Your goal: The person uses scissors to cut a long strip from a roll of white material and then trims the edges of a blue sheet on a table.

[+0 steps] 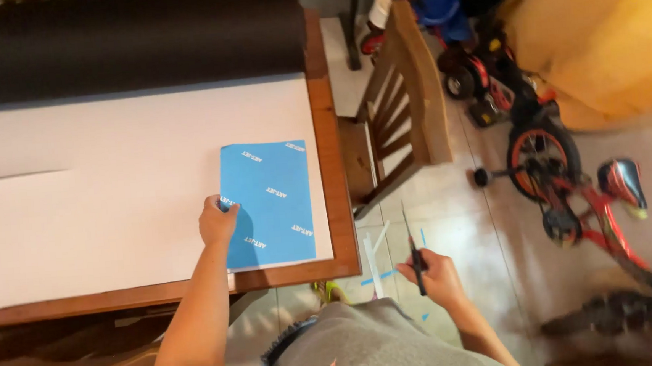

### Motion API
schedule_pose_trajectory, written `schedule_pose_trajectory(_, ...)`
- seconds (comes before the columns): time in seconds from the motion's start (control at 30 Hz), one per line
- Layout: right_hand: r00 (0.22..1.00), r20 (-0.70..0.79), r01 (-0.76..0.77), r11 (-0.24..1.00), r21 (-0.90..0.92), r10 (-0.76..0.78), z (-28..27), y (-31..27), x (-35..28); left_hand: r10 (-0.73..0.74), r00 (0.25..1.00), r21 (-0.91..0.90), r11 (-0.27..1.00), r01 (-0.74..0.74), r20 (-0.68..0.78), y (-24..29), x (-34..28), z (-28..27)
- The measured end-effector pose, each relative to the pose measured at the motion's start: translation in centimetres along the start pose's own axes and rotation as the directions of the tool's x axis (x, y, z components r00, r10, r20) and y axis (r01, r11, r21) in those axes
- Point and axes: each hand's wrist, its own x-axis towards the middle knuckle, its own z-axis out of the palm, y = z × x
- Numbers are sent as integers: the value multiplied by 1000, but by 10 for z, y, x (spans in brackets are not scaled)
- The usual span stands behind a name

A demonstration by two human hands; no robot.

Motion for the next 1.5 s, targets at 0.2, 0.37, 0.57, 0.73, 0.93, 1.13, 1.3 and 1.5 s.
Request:
schedule_pose_trajectory(0.2,958,64,287,942,-177,-280,26,-101,126,-6,951,193,979,69,-310,-3,4,25)
schedule_pose_trajectory(0.37,877,236,480,794,-372,-419,60,-175,226,-127,879,-174,983,51,-460,18,-68,33)
schedule_pose_trajectory(0.57,712,542,698,537,-474,-447,137,-224,323,-529,663,-515,822,245,-530,-40,-138,115)
schedule_pose_trajectory(0.73,619,664,784,372,-497,-418,169,-239,349,-735,566,-624,651,433,-374,-36,-164,180)
schedule_pose_trajectory(0.93,511,715,858,324,-397,-477,169,-235,363,-729,581,-703,623,343,-362,39,-169,189)
schedule_pose_trajectory(1.13,461,756,878,363,-312,-464,181,-225,382,-840,469,-742,494,452,-273,11,-145,235)
schedule_pose_trajectory(1.3,537,721,832,418,-366,-438,181,-228,389,-919,365,-784,336,522,-152,21,-145,224)
schedule_pose_trajectory(1.5,540,731,824,437,-360,-417,183,-230,394,-921,359,-757,341,557,-150,28,-146,207)
